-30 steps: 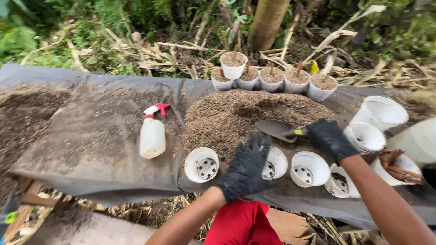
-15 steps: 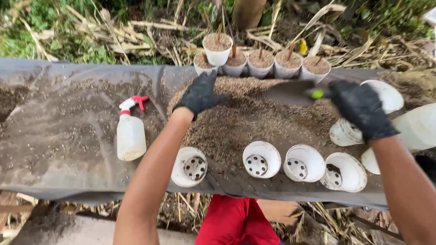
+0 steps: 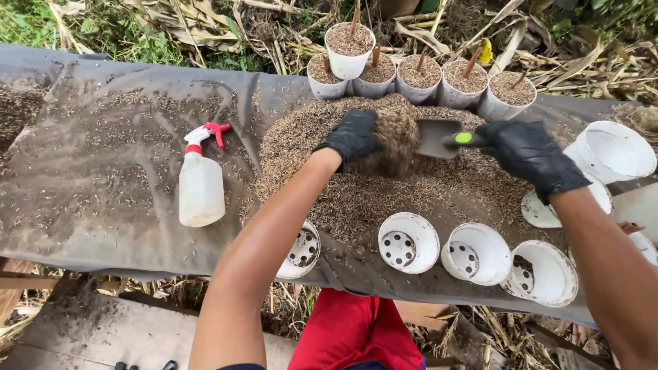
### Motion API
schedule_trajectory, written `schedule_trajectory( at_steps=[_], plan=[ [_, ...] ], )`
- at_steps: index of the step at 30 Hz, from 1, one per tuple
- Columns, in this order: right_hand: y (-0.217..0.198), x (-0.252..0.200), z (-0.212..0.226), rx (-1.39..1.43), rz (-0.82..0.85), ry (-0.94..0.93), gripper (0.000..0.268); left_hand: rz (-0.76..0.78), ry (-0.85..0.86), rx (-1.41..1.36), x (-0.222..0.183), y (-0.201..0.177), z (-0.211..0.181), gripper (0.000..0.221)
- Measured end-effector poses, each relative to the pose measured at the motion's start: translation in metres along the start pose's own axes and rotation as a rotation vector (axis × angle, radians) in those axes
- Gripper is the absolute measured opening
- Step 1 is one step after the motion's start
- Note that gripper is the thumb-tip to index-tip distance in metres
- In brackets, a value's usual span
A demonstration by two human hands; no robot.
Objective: Filling small plastic pots with soil using a hand trowel and compacting the soil with fingers.
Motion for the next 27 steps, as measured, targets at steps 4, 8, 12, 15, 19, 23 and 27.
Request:
schedule_trajectory(
  at_steps=[4,8,12,15,19,23,27],
  plan=[
    [0.04,0.005,0.002,-0.193,0.26,-0.073,0.022,-0.016,0.158,-0.014,0.036,0.048,-0.003,0.057],
    [0.062,0.01,0.006,-0.211,0.348,-0.175,0.032,-0.006,0.325,0.038,0.055,0.085,-0.022,0.069],
    [0.056,0.005,0.008,-0.1,0.322,-0.204,0.031,0.001,0.244,-0.007,0.009,0.032,-0.056,0.074],
    [0.055,0.003,-0.009,-0.147,0.27,-0.204,0.034,-0.002,0.195,-0.028,-0.026,-0.009,-0.063,0.086],
    [0.038,-0.009,0.003,-0.117,0.24,-0.223,0.033,0.052,0.192,-0.027,-0.103,-0.045,-0.085,0.098],
    [0.024,-0.017,-0.007,-0.069,0.184,-0.24,0.034,0.062,0.457,0.196,-0.167,-0.006,-0.088,0.124],
    [0.014,-0.018,-0.015,-0.113,0.125,-0.327,0.037,0.008,0.4,0.43,-0.208,0.049,-0.1,0.129]
  ],
)
Point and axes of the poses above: each hand's wrist, its own x-axis towards the middle knuckle, its own y-axis out of the palm, z = x × y, the point moved 4 cm from there along x, towards the middle knuckle, and after that the axes turned 7 degrees about x, right-handed, at the moved point
